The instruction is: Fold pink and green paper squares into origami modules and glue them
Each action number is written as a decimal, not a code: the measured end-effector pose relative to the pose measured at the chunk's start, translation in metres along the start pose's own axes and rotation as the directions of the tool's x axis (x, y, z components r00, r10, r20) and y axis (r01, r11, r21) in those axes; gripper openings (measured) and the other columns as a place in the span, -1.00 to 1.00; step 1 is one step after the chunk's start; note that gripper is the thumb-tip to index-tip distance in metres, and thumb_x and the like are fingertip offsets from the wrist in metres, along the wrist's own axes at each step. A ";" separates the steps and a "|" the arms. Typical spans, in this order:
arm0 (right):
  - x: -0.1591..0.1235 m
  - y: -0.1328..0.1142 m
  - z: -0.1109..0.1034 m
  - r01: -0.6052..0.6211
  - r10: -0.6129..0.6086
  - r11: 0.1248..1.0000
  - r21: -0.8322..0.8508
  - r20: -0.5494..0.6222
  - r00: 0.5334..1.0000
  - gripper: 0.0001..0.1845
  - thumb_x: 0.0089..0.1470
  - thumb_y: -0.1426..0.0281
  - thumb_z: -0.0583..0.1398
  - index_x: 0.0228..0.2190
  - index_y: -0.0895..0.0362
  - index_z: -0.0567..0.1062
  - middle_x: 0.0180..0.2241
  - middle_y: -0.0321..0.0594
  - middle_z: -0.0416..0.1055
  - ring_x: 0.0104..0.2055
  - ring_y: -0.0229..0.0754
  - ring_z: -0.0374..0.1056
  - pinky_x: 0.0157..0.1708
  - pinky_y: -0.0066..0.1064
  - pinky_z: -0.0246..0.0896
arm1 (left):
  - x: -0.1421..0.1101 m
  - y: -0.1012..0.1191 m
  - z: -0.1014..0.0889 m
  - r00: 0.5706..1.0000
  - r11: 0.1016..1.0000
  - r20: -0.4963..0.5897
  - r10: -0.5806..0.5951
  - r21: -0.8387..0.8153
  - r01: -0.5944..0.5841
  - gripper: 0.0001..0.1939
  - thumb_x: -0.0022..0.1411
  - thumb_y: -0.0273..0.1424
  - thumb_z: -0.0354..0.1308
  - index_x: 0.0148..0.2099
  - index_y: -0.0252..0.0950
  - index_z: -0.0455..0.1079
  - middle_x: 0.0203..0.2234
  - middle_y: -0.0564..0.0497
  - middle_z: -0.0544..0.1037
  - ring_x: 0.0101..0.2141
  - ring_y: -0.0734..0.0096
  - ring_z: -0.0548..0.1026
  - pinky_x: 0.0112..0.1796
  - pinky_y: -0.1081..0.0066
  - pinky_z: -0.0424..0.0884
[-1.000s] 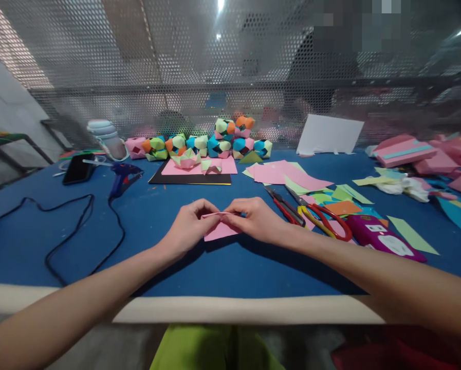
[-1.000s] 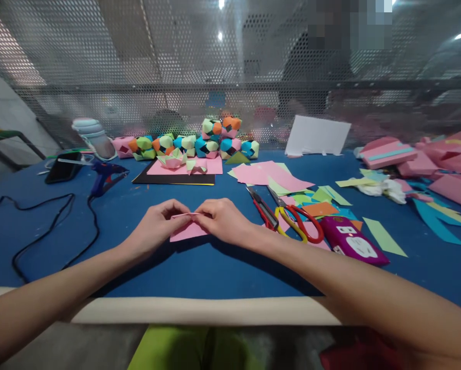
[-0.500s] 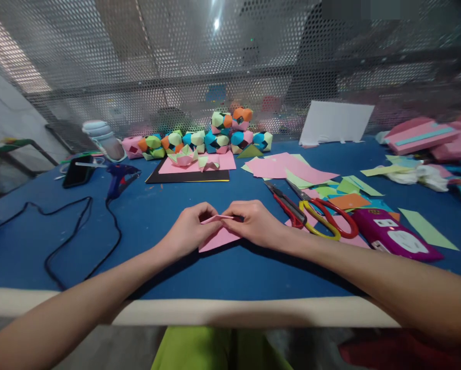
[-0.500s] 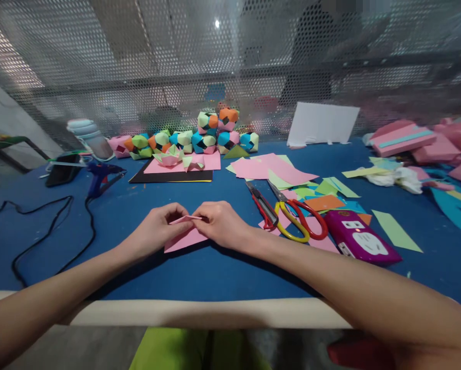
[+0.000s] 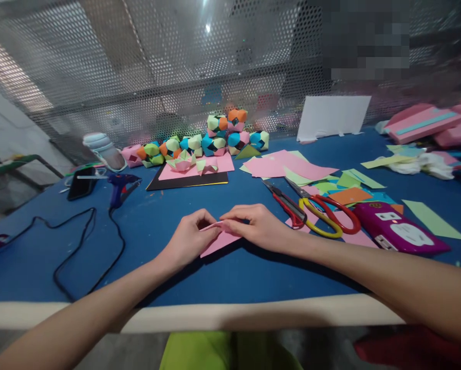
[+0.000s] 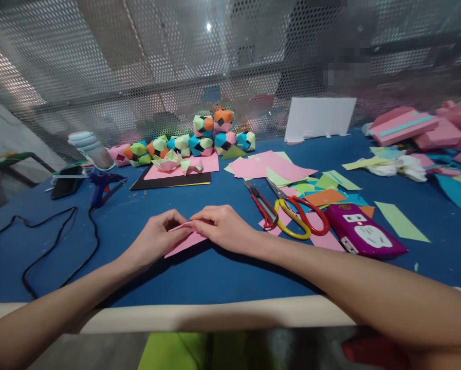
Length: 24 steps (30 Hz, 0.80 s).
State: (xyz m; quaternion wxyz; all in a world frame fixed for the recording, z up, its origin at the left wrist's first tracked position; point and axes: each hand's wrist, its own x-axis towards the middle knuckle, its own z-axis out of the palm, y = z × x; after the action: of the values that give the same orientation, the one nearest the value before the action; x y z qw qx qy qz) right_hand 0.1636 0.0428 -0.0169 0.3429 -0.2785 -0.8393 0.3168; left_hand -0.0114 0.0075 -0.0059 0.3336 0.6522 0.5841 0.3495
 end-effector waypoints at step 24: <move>-0.001 0.002 -0.005 0.236 -0.233 0.958 -0.164 0.037 0.972 -0.79 0.11 0.51 0.11 -0.36 0.26 0.57 -0.41 -0.15 0.52 -0.41 -0.30 0.38 -0.40 -0.52 0.22 | -0.006 0.002 -0.008 0.985 0.997 0.172 -0.021 -0.066 0.033 -0.74 0.09 -0.21 0.17 -0.43 -0.32 0.41 -0.54 0.07 0.44 -0.49 0.50 0.32 -0.46 0.49 0.23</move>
State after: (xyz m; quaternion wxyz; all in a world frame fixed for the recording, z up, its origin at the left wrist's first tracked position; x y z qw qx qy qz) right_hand 0.1686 0.0449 -0.0155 0.3460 -0.2022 -0.8930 0.2050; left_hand -0.0172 0.0015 -0.0005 0.4094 0.6599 0.5498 0.3075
